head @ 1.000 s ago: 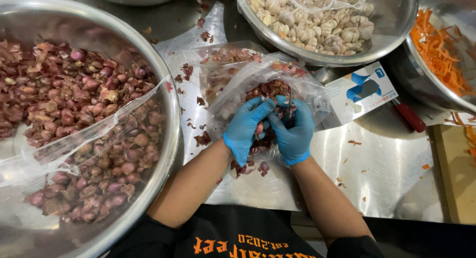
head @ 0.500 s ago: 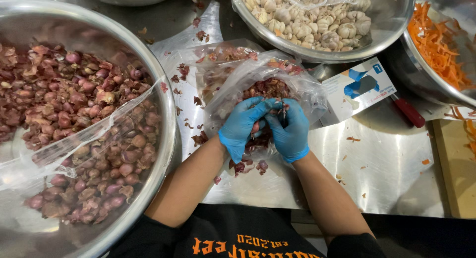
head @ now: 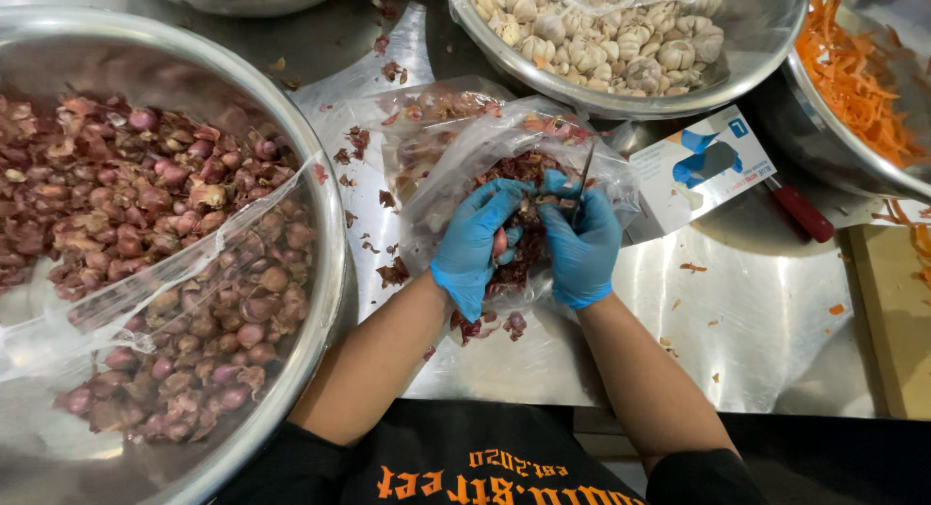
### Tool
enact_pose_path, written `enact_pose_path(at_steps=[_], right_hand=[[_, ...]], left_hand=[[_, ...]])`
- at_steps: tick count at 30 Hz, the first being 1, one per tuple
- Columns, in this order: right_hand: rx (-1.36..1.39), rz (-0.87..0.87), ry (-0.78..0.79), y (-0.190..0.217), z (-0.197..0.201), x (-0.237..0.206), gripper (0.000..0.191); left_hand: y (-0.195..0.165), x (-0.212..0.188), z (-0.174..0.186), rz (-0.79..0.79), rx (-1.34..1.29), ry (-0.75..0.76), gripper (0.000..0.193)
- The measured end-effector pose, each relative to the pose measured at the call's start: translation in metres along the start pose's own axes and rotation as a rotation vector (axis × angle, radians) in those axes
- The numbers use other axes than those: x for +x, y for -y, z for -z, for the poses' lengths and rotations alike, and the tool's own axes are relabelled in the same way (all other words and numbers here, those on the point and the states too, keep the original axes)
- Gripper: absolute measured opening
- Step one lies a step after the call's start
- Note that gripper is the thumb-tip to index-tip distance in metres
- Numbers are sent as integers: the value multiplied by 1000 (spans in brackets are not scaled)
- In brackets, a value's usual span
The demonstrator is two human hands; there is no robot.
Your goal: The person, wearing blue gloves, peels shallots one at a time at a stainless steel prep table, using a small paring knife to trim and remove the outer skins and dropping the peeled shallots into a bowl while discarding the skins onto the table.
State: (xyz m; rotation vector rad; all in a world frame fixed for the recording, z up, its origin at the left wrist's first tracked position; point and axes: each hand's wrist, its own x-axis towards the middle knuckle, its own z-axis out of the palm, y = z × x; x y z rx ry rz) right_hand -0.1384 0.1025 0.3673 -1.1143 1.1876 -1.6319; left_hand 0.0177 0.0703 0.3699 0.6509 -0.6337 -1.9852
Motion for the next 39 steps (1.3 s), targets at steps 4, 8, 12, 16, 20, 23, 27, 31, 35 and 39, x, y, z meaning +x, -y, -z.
enact_pose_path(at_steps=[4,8,12,16,20,23,27,31,35,39], right_hand=[[-45,111,26,1,-2,-4,32],[7,131,33,5,-3,-7,34],[-36,208,71,11,-5,-6,34],[-43,115,100,16,-5,-5,40],[29,32,90,14,-4,-3,39],[-18,-31,36,10,1,-2,35],[-43,-100,23,9,4,2,25],[-10,-156,25,16,2,4,26],[-31,-203,60,22,-1,6,26],[9,-252,77,23,-2,7,24]], left_hand=[[2,3,-2,-28,111,-32,13],[2,1,-3,46,58,-14,14],[1,2,-8,13,84,115,15],[-1,3,-14,26,88,-8,14],[2,1,-15,-22,124,-120,12],[10,2,-15,-213,221,-50,14],[18,6,-13,-318,219,-20,12],[18,5,-9,-292,329,-54,13],[18,6,-4,-272,364,-44,18],[18,8,-4,-291,285,-20,22]])
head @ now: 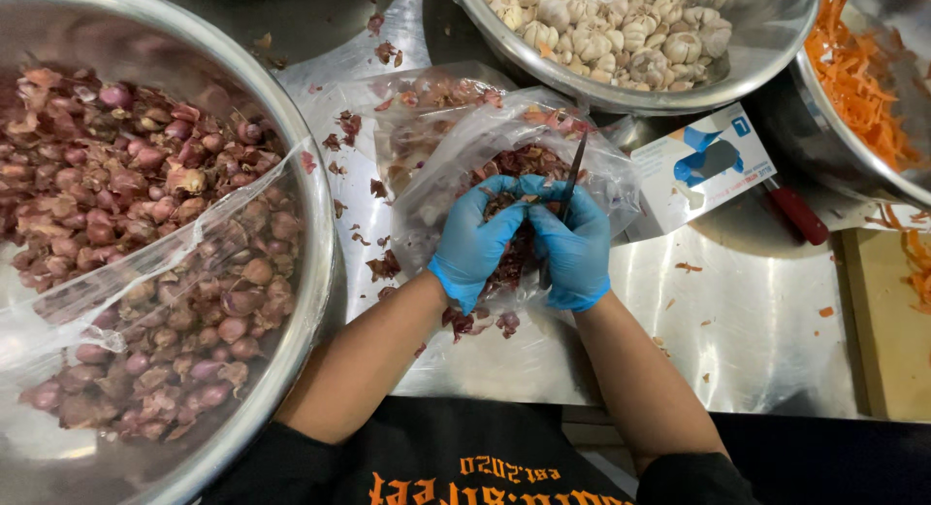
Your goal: The person, wearing blue gloves, peels shallots one at a time at a stainless steel prep table, using a small paring knife to trim and remove the outer skins and dropping the peeled shallots into a bowl while discarding the skins onto the table.
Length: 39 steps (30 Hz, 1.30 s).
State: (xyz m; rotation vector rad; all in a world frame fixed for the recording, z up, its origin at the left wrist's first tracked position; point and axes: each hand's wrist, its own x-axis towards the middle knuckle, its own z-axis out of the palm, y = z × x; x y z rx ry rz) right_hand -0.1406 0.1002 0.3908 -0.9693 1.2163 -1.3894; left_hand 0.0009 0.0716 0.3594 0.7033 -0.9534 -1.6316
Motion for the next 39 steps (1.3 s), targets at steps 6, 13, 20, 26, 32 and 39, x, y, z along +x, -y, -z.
enact_pose_path(at_steps=[6,13,20,26,32,39], right_hand=[[-39,134,-117,3,-7,-7,28],[-191,379,-46,0,-5,-12,38],[-64,158,85,-4,2,-13,33],[-19,183,61,-4,-3,-11,30],[23,139,-54,-12,1,-8,16],[-36,44,-21,-16,11,1,12]], left_hand=[[-28,-4,3,319,-183,2,28],[-47,-3,3,362,-212,103,38],[-27,-2,5,80,-106,158,5],[-35,-2,7,223,-102,124,10],[-39,-8,-1,186,-19,137,16],[-32,-6,1,193,-23,116,11]])
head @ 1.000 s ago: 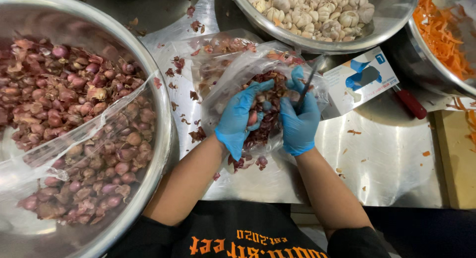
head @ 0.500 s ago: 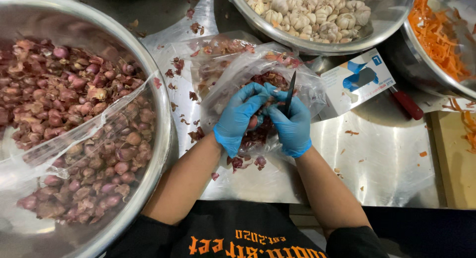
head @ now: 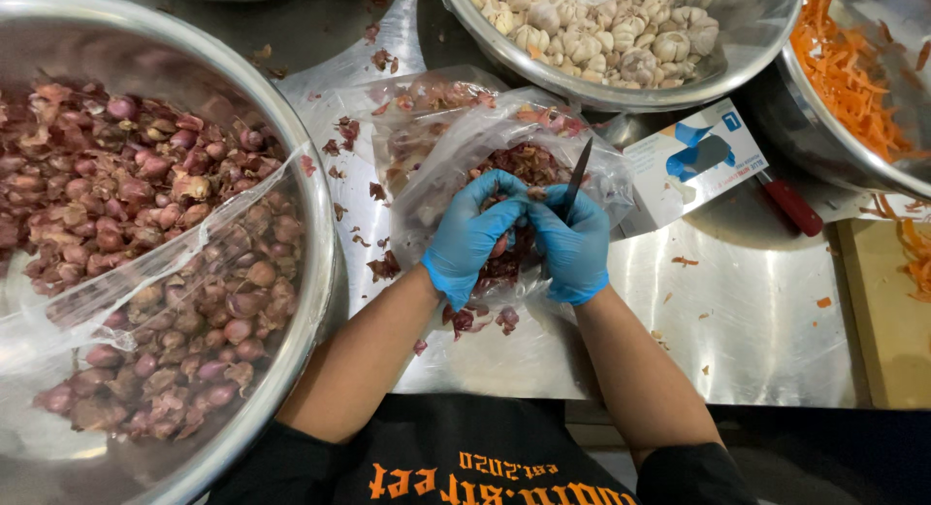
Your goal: The person, wearing blue gloves, peels shallots one at a time at a stainless steel prep table, using a small paring knife to trim and remove the outer skins and dropping the peeled shallots into a bowl while discarding the skins onto the table.
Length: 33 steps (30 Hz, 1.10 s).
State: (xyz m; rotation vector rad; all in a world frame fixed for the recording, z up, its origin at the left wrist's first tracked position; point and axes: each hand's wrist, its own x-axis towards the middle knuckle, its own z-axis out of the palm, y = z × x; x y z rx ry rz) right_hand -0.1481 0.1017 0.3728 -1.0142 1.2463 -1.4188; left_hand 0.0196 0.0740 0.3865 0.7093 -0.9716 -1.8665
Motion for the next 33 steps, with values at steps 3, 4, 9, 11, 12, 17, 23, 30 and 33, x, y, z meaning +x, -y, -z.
enact_pose_path(at_steps=[3,4,9,11,12,17,23,30,33], right_hand=[[16,-11,0,2,0,1,9],[22,2,-15,4,-1,1,8],[-10,7,-93,24,-10,-3,29],[-18,77,-129,30,-12,-2,27],[-22,108,-150,32,-13,-3,27],[-72,141,-190,32,-10,1,10],[36,141,-199,55,7,-10,12],[-818,199,197,87,44,-50,35],[-1276,-247,539,69,43,-66,70]], left_hand=[[3,3,2,1,-12,-24,11],[3,4,4,39,-126,-22,13],[-14,5,20,133,-604,36,24],[-25,1,24,85,-623,66,26],[-30,-2,24,66,-633,79,27],[-57,-9,9,243,-844,-388,24],[-70,-58,8,185,-590,-237,10],[-31,-153,34,47,246,-276,13],[-17,-163,52,-175,380,-335,15]])
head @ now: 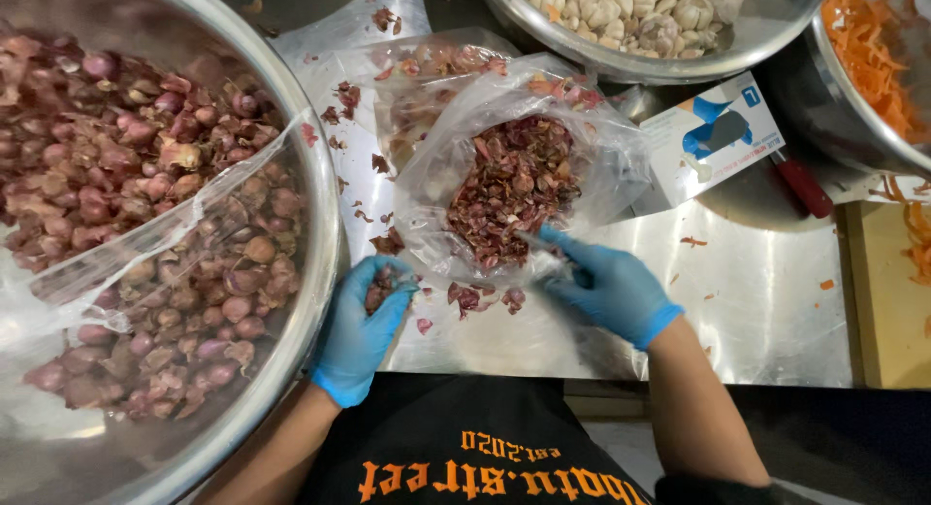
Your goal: The person, wearing blue gloves, peels shallots one at a time at a stainless steel prep table, using a small paring knife to trim and remove the outer skins and dropping the peeled shallots into a bowl while discarding the skins onto the table.
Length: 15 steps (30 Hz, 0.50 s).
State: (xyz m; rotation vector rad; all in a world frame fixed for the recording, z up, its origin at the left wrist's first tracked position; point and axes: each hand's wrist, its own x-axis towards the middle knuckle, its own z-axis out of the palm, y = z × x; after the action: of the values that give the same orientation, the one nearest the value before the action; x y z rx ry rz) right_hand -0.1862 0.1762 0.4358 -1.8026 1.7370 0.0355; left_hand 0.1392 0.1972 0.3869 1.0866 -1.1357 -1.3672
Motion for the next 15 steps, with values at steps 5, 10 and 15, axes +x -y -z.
enact_pose_path(at_steps=[5,10,15], right_hand=[[30,389,-498,0,-24,10,35],[267,436,-649,-3,9,-22,23],[225,322,-805,10,45,-51,19]], left_hand=[[5,24,-8,190,354,-1,21],[-20,49,-32,330,-88,81,19],[-49,34,-45,3,-480,36,8]])
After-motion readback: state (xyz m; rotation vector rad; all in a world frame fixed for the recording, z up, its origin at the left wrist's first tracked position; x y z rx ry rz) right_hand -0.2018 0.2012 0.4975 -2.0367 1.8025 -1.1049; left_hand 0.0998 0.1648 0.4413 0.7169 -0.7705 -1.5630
